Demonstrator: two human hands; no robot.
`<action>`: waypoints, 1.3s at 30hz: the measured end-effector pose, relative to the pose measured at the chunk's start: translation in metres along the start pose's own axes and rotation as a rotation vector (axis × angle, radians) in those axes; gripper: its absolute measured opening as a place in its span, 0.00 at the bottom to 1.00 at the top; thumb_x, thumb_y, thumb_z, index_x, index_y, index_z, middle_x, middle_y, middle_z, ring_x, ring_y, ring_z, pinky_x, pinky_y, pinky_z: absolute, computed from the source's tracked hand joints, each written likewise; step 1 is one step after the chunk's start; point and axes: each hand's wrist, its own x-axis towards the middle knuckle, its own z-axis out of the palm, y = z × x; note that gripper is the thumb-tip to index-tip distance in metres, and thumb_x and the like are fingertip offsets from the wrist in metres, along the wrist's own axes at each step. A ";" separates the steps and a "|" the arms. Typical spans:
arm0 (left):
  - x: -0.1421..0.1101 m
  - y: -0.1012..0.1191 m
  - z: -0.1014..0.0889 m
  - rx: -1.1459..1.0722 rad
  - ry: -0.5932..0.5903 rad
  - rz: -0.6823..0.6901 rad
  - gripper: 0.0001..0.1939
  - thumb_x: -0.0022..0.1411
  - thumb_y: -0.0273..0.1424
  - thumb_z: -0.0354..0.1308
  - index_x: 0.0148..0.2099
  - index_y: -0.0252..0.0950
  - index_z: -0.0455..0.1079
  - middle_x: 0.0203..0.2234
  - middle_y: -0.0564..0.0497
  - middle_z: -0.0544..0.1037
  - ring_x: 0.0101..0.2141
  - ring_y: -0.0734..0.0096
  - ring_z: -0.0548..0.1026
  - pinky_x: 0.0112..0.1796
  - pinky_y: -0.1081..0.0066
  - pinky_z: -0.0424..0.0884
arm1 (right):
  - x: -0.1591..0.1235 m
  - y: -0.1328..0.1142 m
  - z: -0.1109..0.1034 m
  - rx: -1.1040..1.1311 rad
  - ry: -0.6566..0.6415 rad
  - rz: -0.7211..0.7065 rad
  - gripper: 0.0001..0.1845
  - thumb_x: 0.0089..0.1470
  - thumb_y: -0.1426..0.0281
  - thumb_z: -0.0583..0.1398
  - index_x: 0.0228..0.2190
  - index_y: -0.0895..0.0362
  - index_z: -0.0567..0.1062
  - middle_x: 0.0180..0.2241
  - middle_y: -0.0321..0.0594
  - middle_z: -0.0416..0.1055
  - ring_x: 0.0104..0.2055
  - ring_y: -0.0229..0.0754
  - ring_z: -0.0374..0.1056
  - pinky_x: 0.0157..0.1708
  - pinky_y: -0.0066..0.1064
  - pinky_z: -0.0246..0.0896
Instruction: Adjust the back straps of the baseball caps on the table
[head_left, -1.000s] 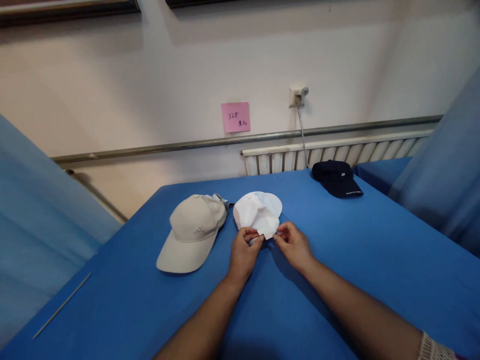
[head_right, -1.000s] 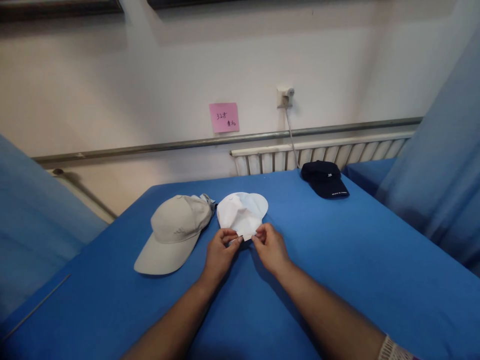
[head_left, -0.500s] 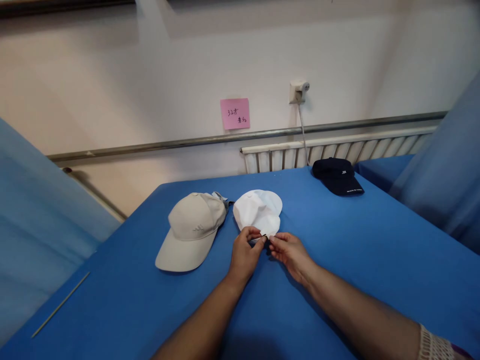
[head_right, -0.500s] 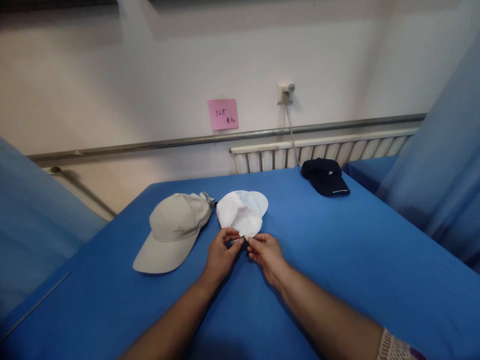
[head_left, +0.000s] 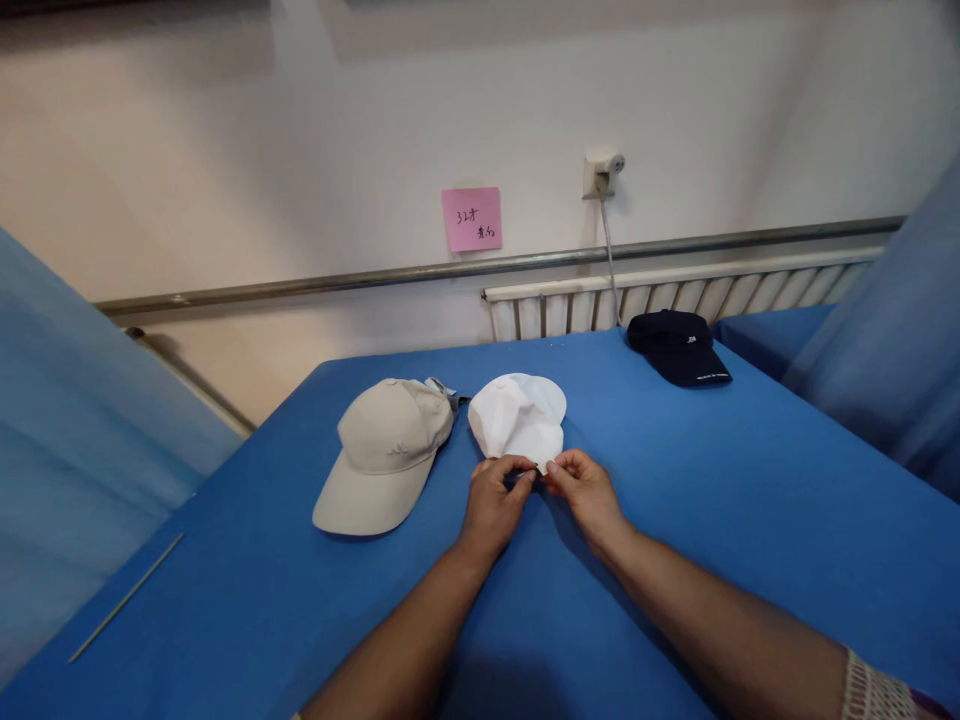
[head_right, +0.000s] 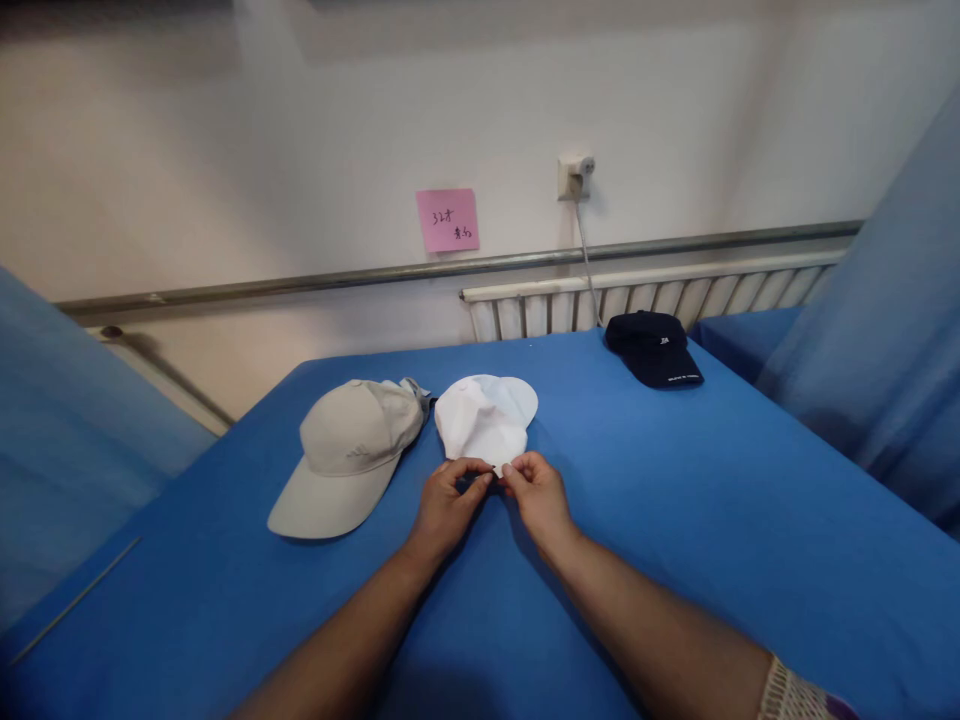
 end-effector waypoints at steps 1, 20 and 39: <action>0.000 -0.001 0.000 -0.001 0.002 -0.002 0.08 0.60 0.34 0.58 0.40 0.41 0.77 0.36 0.50 0.81 0.40 0.62 0.75 0.48 0.60 0.66 | 0.000 0.000 0.000 0.010 0.003 0.008 0.22 0.38 0.52 0.69 0.24 0.55 0.70 0.23 0.34 0.71 0.27 0.40 0.68 0.30 0.33 0.61; 0.004 0.007 -0.001 -0.113 0.032 -0.055 0.06 0.56 0.32 0.59 0.33 0.37 0.74 0.30 0.51 0.80 0.33 0.67 0.76 0.40 0.67 0.70 | -0.011 -0.010 0.002 0.268 0.064 0.171 0.23 0.36 0.60 0.72 0.32 0.54 0.72 0.30 0.39 0.76 0.34 0.45 0.74 0.34 0.36 0.67; 0.006 0.016 0.001 -0.247 0.107 -0.182 0.10 0.52 0.33 0.62 0.31 0.36 0.64 0.28 0.52 0.76 0.32 0.69 0.75 0.35 0.70 0.70 | -0.014 -0.011 0.012 0.357 -0.068 0.286 0.19 0.33 0.67 0.74 0.30 0.59 0.77 0.29 0.36 0.75 0.30 0.35 0.69 0.37 0.30 0.64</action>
